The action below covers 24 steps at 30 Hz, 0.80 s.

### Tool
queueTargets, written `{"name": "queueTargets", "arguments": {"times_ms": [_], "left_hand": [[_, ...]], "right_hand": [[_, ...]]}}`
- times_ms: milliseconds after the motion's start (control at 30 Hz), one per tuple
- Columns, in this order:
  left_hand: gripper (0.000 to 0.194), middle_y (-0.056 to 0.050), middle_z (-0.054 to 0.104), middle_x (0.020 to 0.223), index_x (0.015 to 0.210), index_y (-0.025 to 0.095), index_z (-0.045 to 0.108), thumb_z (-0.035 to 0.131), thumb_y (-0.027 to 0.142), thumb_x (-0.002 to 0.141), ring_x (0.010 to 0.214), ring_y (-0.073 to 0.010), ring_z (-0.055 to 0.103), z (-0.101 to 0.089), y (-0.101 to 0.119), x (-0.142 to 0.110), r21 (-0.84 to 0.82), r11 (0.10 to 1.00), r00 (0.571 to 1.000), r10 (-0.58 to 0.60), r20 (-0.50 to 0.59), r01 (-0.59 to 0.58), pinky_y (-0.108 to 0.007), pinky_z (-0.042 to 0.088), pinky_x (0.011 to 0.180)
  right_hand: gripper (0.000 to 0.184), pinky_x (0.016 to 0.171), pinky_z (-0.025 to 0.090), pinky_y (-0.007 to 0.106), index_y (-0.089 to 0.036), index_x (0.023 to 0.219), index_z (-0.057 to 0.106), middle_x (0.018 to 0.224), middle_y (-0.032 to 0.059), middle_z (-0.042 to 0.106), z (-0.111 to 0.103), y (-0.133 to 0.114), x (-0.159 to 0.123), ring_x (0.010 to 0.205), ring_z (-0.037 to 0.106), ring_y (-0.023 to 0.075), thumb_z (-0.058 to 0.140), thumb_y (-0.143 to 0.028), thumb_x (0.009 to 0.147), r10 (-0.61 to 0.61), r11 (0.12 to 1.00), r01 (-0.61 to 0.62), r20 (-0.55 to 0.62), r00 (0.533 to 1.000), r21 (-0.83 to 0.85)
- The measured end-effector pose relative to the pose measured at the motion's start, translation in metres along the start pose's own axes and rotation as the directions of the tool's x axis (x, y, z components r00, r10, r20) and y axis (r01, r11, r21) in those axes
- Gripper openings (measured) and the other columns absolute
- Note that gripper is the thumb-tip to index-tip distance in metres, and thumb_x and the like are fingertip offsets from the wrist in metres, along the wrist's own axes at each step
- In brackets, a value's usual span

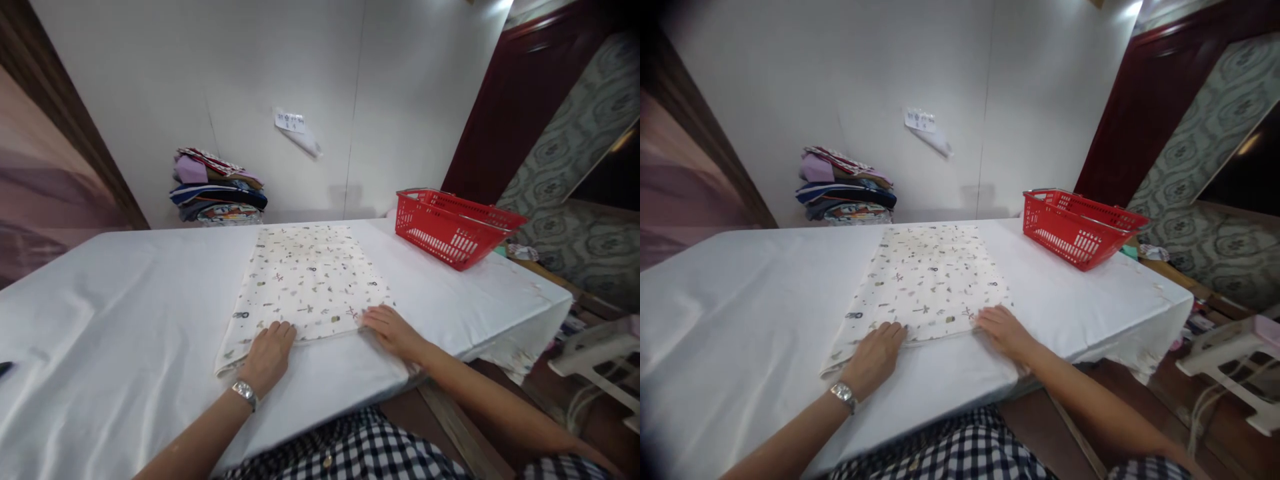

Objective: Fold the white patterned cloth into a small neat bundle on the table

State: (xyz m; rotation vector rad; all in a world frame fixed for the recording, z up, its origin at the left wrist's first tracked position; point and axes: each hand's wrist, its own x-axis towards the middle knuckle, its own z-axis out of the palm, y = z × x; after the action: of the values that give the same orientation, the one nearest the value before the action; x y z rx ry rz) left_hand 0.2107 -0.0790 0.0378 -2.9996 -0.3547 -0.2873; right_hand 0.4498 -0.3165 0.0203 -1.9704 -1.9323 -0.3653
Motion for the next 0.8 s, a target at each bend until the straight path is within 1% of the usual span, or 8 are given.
{"name": "queueTargets", "arguments": {"times_ms": [67, 100, 167, 267, 333, 433, 533, 800], "left_hand": [[0.030, -0.009, 0.061, 0.090, 0.089, 0.016, 0.062, 0.038, 0.000, 0.081, 0.086, -0.0234, 0.054, 0.000, 0.000, 0.000, -0.012, 1.000, 1.000, -0.001, -0.016, 0.000, -0.035, 0.042, 0.073], [0.029, -0.009, 0.061, 0.089, 0.089, 0.016, 0.062, 0.038, 0.000, 0.081, 0.086, -0.0237, 0.053, 0.000, -0.001, 0.000, -0.017, 1.000, 1.000, 0.001, -0.022, -0.001, -0.035, 0.042, 0.073], [0.028, -0.009, 0.061, 0.089, 0.088, 0.015, 0.062, 0.040, 0.001, 0.080, 0.087, -0.0244, 0.053, 0.002, -0.002, 0.000, -0.022, 1.000, 1.000, 0.007, -0.025, -0.008, -0.036, 0.042, 0.073], [0.026, -0.010, 0.062, 0.094, 0.091, 0.015, 0.062, 0.042, 0.003, 0.079, 0.091, -0.0248, 0.054, 0.005, -0.006, 0.001, -0.032, 0.999, 1.000, 0.025, -0.019, -0.025, -0.036, 0.042, 0.077], [0.026, -0.009, 0.062, 0.095, 0.093, 0.015, 0.062, 0.043, 0.004, 0.080, 0.092, -0.0246, 0.054, 0.007, -0.008, 0.002, -0.035, 0.999, 0.999, 0.030, -0.014, -0.030, -0.036, 0.043, 0.077], [0.026, -0.009, 0.063, 0.096, 0.093, 0.015, 0.063, 0.042, 0.005, 0.081, 0.092, -0.0241, 0.055, 0.008, -0.010, 0.002, -0.033, 0.999, 0.999, 0.030, -0.013, -0.030, -0.035, 0.043, 0.077], [0.026, -0.009, 0.063, 0.096, 0.093, 0.015, 0.063, 0.041, 0.005, 0.082, 0.092, -0.0240, 0.055, 0.009, -0.010, 0.002, -0.037, 0.999, 0.999, 0.023, -0.024, -0.024, -0.035, 0.044, 0.075], [0.026, -0.009, 0.063, 0.096, 0.093, 0.016, 0.063, 0.041, 0.007, 0.082, 0.091, -0.0236, 0.055, 0.009, -0.010, 0.002, -0.057, 0.998, 1.000, 0.018, -0.021, -0.019, -0.035, 0.044, 0.076]], "right_hand": [[0.036, 0.098, 0.044, 0.047, -0.021, 0.117, 0.062, 0.117, 0.0104, 0.067, -0.008, 0.013, -0.013, 0.117, 0.056, 0.0232, 0.045, -0.013, 0.087, 0.149, 0.989, -0.148, -0.130, 0.980, 0.018], [0.033, 0.095, 0.046, 0.046, -0.020, 0.113, 0.064, 0.114, 0.0106, 0.068, -0.011, 0.021, -0.020, 0.113, 0.059, 0.0235, 0.045, -0.016, 0.087, 0.271, 0.963, -0.268, -0.184, 0.945, 0.041], [0.030, 0.089, 0.051, 0.041, -0.018, 0.105, 0.068, 0.107, 0.0103, 0.070, -0.018, 0.037, -0.033, 0.102, 0.064, 0.0231, 0.046, -0.020, 0.085, 0.561, 0.828, -0.543, -0.227, 0.796, 0.141], [0.029, 0.075, 0.054, 0.032, -0.016, 0.100, 0.070, 0.095, 0.0074, 0.073, -0.024, 0.053, -0.040, 0.085, 0.068, 0.0199, 0.048, -0.025, 0.083, 0.848, 0.520, -0.804, -0.066, 0.525, 0.289], [0.029, 0.068, 0.052, 0.027, -0.017, 0.099, 0.070, 0.089, 0.0049, 0.073, -0.027, 0.056, -0.037, 0.076, 0.067, 0.0168, 0.047, -0.028, 0.085, 0.889, 0.410, -0.868, 0.092, 0.449, 0.280], [0.029, 0.058, 0.047, 0.022, -0.016, 0.086, 0.071, 0.075, 0.0029, 0.071, -0.030, 0.055, -0.027, 0.063, 0.063, 0.0137, 0.047, -0.032, 0.088, 0.877, 0.380, -0.904, 0.233, 0.420, 0.198], [0.028, 0.054, 0.041, 0.022, -0.016, 0.074, 0.069, 0.063, 0.0019, 0.067, -0.032, 0.052, -0.016, 0.058, 0.060, 0.0139, 0.054, -0.038, 0.085, 0.872, 0.382, -0.914, 0.275, 0.405, 0.135], [0.021, 0.057, 0.036, 0.023, -0.018, 0.075, 0.070, 0.078, 0.0037, 0.070, -0.034, 0.052, 0.000, 0.070, 0.059, 0.0155, 0.066, -0.038, 0.078, 0.848, 0.482, -0.871, 0.300, 0.436, -0.095]]}}
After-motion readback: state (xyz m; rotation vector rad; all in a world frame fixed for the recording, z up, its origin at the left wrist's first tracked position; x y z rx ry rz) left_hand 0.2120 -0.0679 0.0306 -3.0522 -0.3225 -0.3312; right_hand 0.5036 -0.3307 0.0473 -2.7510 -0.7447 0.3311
